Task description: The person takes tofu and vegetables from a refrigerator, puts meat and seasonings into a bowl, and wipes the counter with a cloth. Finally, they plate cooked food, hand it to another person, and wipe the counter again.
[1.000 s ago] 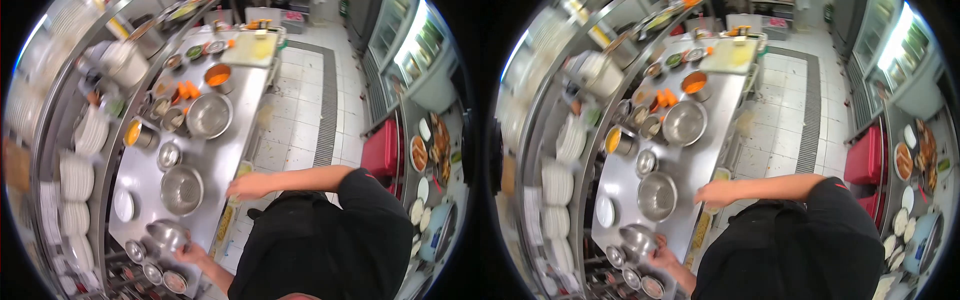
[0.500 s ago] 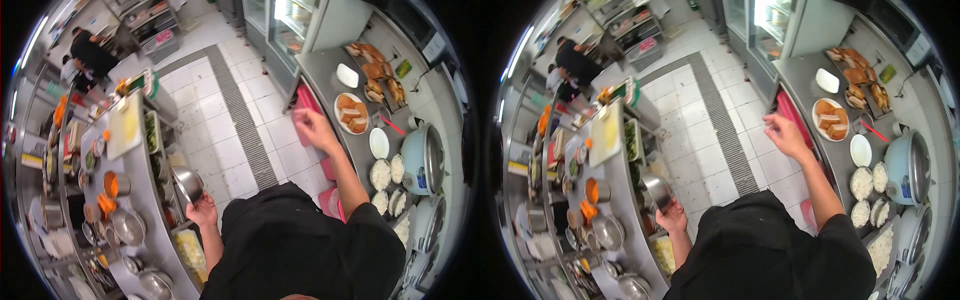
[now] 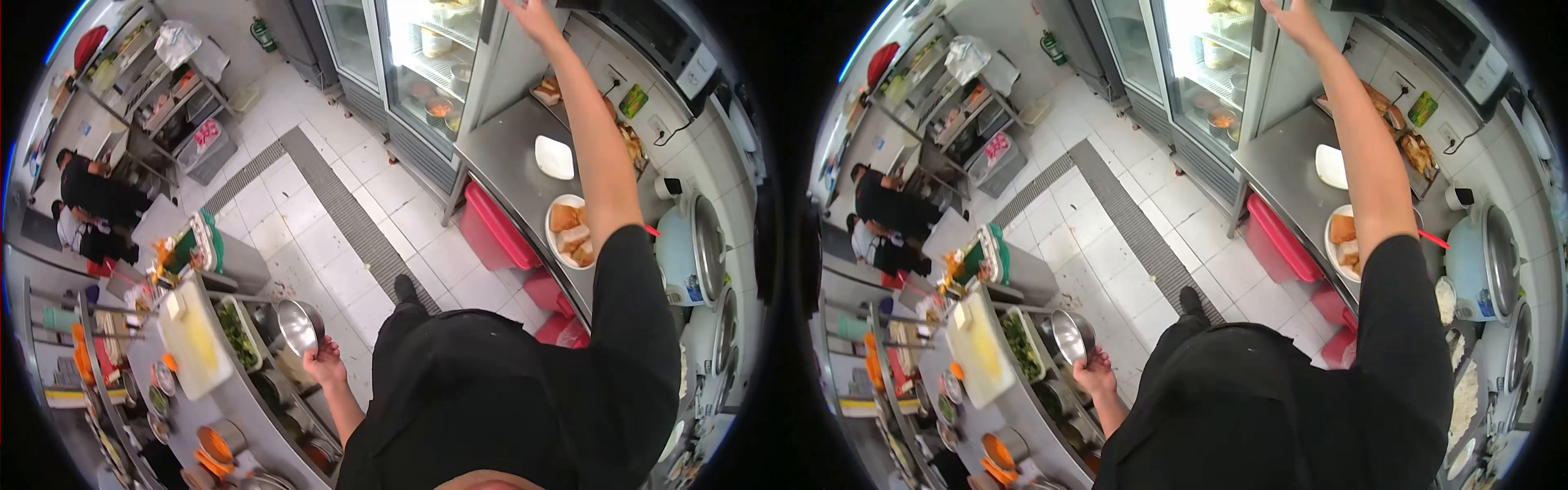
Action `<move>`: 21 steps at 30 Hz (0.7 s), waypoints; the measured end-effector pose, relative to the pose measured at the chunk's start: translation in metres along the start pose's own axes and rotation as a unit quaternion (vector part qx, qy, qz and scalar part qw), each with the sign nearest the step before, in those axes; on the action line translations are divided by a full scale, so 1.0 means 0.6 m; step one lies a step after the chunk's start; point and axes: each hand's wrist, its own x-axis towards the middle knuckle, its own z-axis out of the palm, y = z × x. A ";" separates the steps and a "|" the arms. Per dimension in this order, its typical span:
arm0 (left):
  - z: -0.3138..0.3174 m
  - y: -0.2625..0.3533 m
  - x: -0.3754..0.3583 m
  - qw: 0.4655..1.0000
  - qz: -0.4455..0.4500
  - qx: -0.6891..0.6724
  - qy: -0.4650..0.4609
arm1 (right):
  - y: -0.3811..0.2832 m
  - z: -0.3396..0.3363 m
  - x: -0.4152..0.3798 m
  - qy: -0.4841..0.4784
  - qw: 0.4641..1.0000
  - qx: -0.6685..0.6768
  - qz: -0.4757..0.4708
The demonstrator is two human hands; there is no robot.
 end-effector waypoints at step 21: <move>0.809 0.101 0.409 0.952 -0.090 -0.039 -0.289 | -0.022 0.315 -0.102 0.105 0.992 0.064 -0.038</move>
